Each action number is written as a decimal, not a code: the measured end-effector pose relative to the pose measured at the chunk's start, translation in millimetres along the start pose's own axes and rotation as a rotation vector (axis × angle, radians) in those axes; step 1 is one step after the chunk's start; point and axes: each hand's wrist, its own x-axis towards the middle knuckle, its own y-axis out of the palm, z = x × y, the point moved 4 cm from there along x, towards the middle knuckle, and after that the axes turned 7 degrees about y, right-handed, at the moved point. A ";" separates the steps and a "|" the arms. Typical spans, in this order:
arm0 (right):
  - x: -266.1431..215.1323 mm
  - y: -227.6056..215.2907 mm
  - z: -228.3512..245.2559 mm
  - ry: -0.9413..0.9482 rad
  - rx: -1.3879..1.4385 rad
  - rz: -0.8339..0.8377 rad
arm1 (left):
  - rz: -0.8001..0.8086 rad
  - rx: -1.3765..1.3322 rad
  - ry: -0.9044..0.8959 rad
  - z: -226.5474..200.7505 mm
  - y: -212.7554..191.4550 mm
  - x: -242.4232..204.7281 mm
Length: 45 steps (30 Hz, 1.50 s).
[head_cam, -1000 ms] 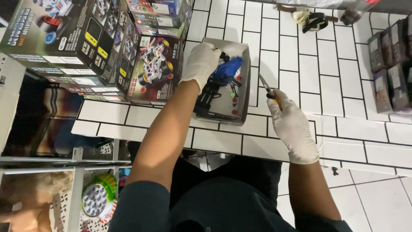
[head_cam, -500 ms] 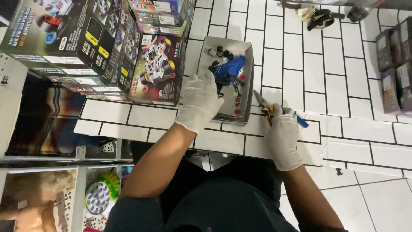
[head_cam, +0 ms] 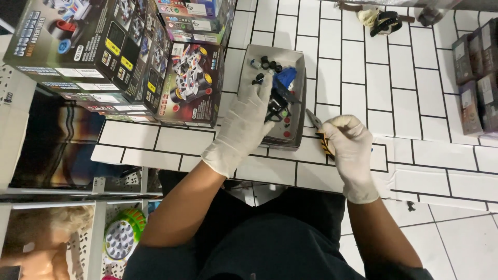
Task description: The person assembles a blue toy car by attaching wheels and other parts using pliers and a screwdriver. They place the completed toy into a box and then proceed to assemble a second blue toy car in the same manner.
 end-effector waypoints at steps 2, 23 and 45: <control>-4.6 21.5 42.6 -0.034 -0.091 0.039 | -0.032 0.011 0.134 -8.1 -16.6 -3.3; -15.3 77.6 -5.9 0.326 0.604 0.077 | -0.720 -1.327 -0.280 -9.0 -29.0 -50.6; -44.7 97.6 96.6 -0.835 -0.923 0.368 | -0.421 -1.382 -0.563 -26.9 -34.8 -50.7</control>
